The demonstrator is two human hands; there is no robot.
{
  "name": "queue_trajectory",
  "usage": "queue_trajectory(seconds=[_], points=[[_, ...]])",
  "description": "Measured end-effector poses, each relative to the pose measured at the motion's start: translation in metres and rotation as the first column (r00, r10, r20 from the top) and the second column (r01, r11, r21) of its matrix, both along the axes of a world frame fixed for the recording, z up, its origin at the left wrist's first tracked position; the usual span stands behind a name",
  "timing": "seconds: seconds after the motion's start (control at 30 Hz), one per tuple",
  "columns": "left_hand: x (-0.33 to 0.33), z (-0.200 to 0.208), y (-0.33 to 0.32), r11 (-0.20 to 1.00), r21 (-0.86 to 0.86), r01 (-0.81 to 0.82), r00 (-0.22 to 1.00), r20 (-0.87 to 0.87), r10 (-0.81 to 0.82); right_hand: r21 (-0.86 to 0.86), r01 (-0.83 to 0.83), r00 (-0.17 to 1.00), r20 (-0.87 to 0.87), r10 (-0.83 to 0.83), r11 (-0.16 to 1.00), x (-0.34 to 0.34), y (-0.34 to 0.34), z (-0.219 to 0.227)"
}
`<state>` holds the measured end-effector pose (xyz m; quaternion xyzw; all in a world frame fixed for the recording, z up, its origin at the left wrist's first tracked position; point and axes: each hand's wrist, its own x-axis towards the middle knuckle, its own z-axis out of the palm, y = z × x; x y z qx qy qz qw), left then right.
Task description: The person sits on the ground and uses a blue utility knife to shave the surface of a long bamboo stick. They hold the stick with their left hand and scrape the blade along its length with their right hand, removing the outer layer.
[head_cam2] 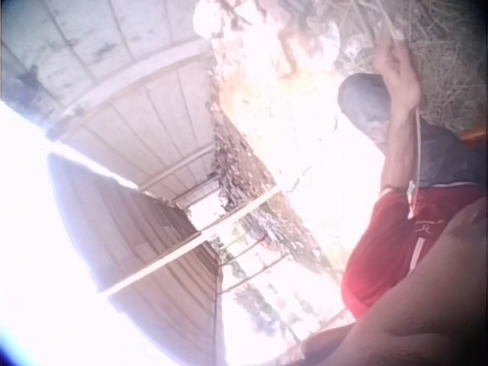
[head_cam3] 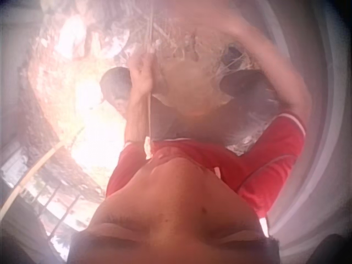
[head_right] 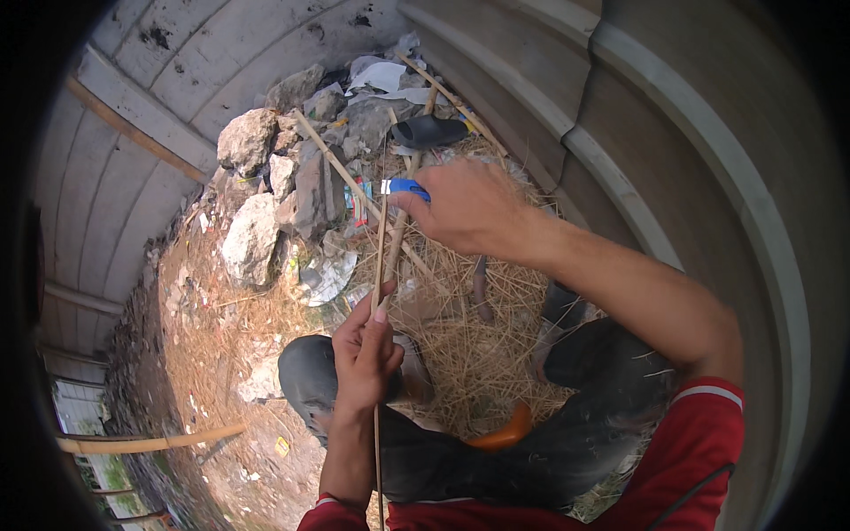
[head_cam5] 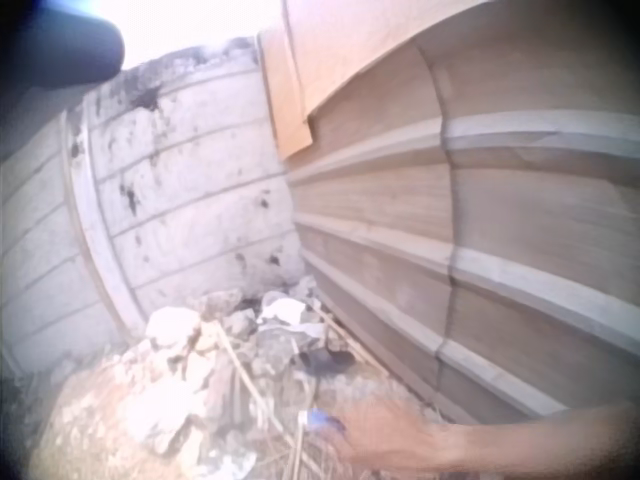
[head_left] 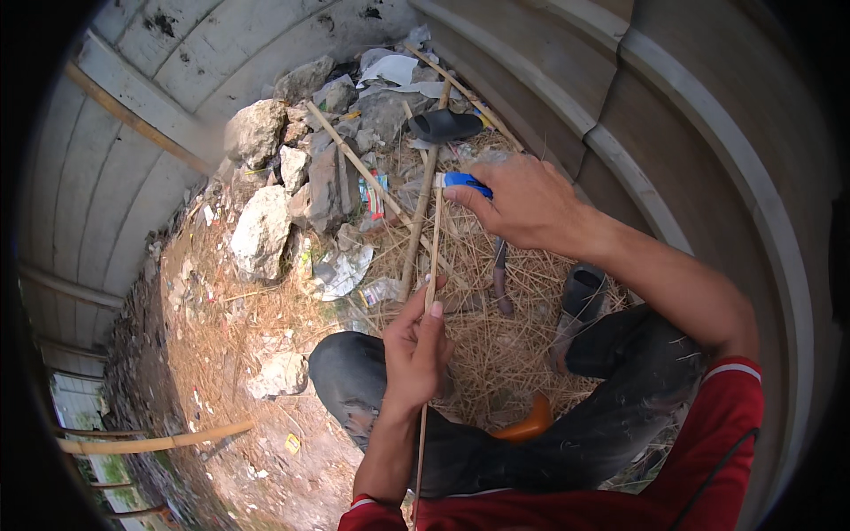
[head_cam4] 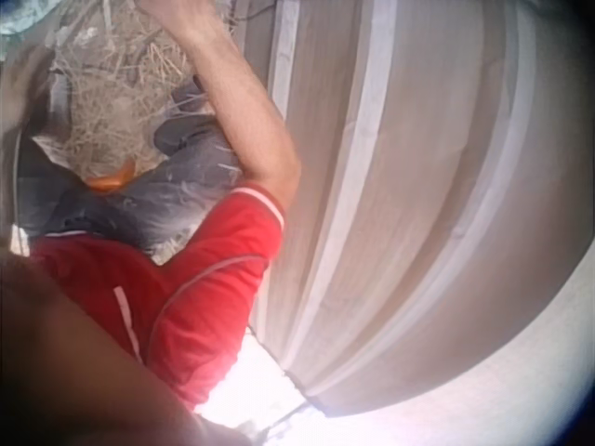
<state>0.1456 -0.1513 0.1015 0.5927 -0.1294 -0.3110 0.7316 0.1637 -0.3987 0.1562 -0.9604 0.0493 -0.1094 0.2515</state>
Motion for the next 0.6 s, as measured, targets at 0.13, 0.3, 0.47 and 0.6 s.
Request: queue_trajectory(seconds=[0.13, 0.3, 0.47, 0.6], points=[[-0.007, -0.001, 0.013, 0.993, -0.102, 0.066, 0.996, -0.051, -0.072, 0.100, 0.151, 0.988, 0.019, -0.154, 0.983, -0.007, -0.038, 0.021], [0.007, 0.002, 0.016, 0.979, -0.200, 0.039, 0.970, -0.228, -0.085, 0.123, -0.191, 0.978, -0.064, 0.200, 0.974, -0.033, 0.016, 0.027], [0.006, 0.000, 0.019, 0.983, -0.182, -0.024, 0.954, -0.299, -0.032, 0.143, -0.341, 0.931, -0.083, 0.354, 0.929, -0.041, 0.059, -0.009], [0.003, 0.000, 0.022, 0.989, -0.144, 0.009, 0.955, -0.293, -0.051, 0.199, -0.161, 0.973, -0.132, 0.189, 0.967, -0.008, 0.027, -0.005]])
